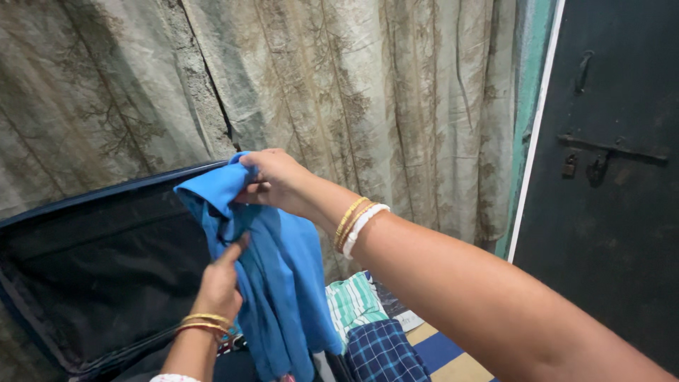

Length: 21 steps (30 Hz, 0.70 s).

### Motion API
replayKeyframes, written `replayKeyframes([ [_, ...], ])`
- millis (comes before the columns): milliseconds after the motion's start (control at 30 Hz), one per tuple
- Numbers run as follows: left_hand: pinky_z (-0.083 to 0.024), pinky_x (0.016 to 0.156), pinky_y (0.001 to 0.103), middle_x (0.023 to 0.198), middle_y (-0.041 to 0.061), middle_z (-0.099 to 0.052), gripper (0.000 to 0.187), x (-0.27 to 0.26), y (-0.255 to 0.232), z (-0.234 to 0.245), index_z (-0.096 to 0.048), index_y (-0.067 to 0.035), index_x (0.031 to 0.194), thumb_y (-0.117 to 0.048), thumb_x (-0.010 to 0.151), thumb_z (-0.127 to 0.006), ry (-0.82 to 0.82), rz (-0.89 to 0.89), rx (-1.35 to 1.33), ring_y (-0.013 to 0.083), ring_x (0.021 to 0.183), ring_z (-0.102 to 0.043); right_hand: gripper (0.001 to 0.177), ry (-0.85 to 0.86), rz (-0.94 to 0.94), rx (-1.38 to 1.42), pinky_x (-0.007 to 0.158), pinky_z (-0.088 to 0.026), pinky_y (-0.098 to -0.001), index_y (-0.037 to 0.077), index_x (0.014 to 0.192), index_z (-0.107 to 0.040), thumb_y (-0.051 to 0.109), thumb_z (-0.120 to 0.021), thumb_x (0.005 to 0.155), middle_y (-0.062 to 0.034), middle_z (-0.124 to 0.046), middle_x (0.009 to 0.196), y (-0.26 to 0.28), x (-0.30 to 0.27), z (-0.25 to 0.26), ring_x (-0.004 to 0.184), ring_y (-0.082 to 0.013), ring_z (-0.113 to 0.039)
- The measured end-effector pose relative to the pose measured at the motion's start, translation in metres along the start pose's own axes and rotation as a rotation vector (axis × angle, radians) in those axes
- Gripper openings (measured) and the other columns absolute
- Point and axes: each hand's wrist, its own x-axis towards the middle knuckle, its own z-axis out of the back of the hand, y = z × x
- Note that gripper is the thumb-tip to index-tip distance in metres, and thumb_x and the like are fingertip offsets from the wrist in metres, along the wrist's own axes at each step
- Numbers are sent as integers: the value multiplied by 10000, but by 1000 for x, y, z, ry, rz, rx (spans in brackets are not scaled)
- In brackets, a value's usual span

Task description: The person packs a suitcase by folding and placing shirts and other items into the main compartment.

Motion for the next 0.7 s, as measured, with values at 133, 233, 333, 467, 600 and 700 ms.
replayKeyframes([
  [133,-487,1058,489,1260,135,-686,378,-11,-26,-5,-629,-7,1267,-252,983,-583,70,92,-183,301,1146,-655,613,-296,115,-580,940,-520,-458,136,1344,-479,327,-717,813,-133,-663,1202,-1,-31,15,1065,-247,-649],
  [233,-469,1090,474,1288,134,-691,406,-22,-43,-11,-622,-7,1287,-282,996,-553,66,67,-230,290,1183,-659,761,-270,78,-698,986,-515,-388,57,1409,-524,447,-729,789,-131,-641,1312,-13,-59,25,1192,-247,-639],
  [333,-461,1098,478,1299,114,-695,407,-25,-53,-16,-616,-37,1300,-291,991,-541,15,22,-245,292,1194,-656,797,1,-281,-397,982,-486,-366,80,1418,-598,585,-700,810,-96,-635,1384,-19,-91,26,1214,-231,-617],
  [467,-468,1093,477,1296,114,-700,431,-23,-62,-12,-636,-33,1277,-343,992,-543,19,5,-245,298,1193,-652,698,161,-321,-156,1035,-507,-367,50,1370,-609,426,-788,809,-110,-657,1370,-19,-109,22,1201,-206,-637],
  [600,-489,1075,480,1246,132,-692,432,-27,-67,-15,-642,-35,1232,-394,1000,-585,49,51,-192,303,1142,-653,520,181,-286,-246,1019,-527,-388,-3,1292,-664,235,-795,849,-108,-707,1251,-26,-99,24,1106,-204,-677],
  [700,-503,1017,481,1158,115,-736,449,-35,-67,-20,-666,-61,1200,-418,934,-609,-15,177,-58,291,1057,-683,428,101,-295,-179,969,-563,-413,-30,1223,-683,192,-758,865,-130,-750,1150,-36,-93,32,1026,-232,-719],
])
